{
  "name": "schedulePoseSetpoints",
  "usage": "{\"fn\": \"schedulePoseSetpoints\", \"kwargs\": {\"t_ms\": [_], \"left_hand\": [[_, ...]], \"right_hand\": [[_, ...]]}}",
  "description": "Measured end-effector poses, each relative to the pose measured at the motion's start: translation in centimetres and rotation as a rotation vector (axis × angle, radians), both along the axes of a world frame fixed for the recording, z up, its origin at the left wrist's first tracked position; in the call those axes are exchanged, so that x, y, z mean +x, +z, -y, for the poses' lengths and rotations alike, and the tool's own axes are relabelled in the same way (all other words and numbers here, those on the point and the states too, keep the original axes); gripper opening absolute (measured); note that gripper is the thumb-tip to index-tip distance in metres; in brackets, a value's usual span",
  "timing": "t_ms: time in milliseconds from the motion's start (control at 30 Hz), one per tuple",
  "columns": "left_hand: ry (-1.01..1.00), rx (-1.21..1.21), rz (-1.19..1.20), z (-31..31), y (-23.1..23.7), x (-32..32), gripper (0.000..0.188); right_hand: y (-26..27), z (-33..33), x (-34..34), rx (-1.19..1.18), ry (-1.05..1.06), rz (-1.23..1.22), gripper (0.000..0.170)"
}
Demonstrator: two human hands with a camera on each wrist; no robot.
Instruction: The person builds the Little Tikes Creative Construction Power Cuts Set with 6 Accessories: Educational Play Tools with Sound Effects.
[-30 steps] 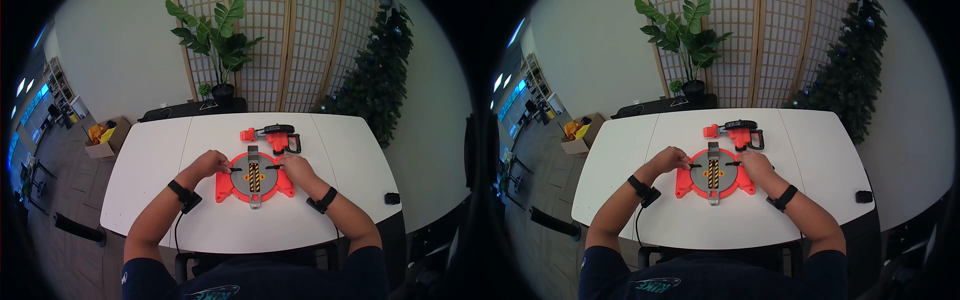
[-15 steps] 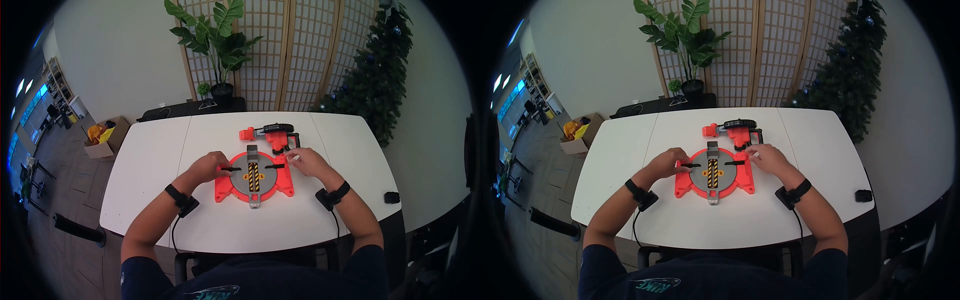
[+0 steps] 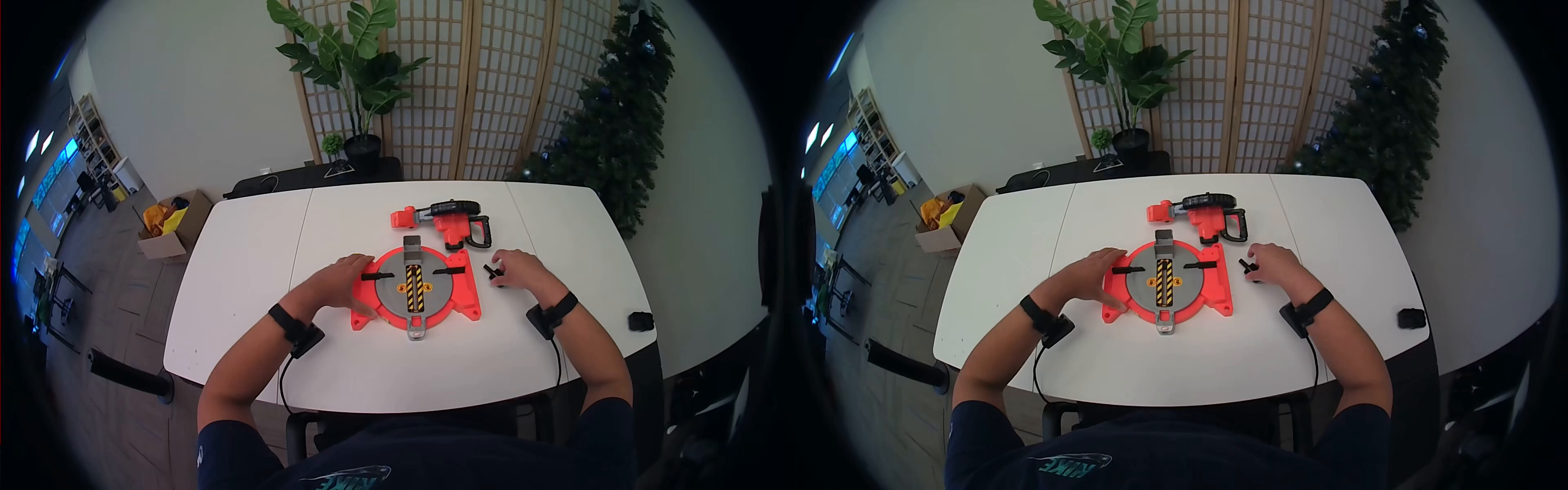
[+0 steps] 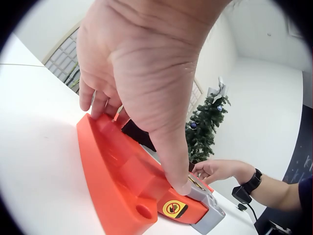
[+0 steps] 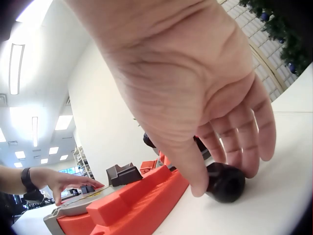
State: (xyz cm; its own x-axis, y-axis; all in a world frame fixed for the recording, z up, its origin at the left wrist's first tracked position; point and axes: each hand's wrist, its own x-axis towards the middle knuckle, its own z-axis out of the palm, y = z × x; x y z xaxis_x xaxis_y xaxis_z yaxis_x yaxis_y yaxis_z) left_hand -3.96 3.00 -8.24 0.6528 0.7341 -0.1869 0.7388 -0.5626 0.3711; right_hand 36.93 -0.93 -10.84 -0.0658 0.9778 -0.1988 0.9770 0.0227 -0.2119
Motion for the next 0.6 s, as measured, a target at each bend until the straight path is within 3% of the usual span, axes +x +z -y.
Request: {"fn": "schedulePoseSetpoints", "kwargs": {"t_ms": [267, 600], "left_hand": [[-0.04, 0.048, -0.013, -0.1, -1.1, -0.5, 0.128], [-0.039, 0.026, -0.024, -0.1, -0.8, -0.2, 0.129]], "right_hand": [[-0.1, -0.2, 0.3, 0.035, -0.046, 0.043, 0.048], [1.9, -4.0, 2.1, 0.14, -0.077, -0.174, 0.053]]}}
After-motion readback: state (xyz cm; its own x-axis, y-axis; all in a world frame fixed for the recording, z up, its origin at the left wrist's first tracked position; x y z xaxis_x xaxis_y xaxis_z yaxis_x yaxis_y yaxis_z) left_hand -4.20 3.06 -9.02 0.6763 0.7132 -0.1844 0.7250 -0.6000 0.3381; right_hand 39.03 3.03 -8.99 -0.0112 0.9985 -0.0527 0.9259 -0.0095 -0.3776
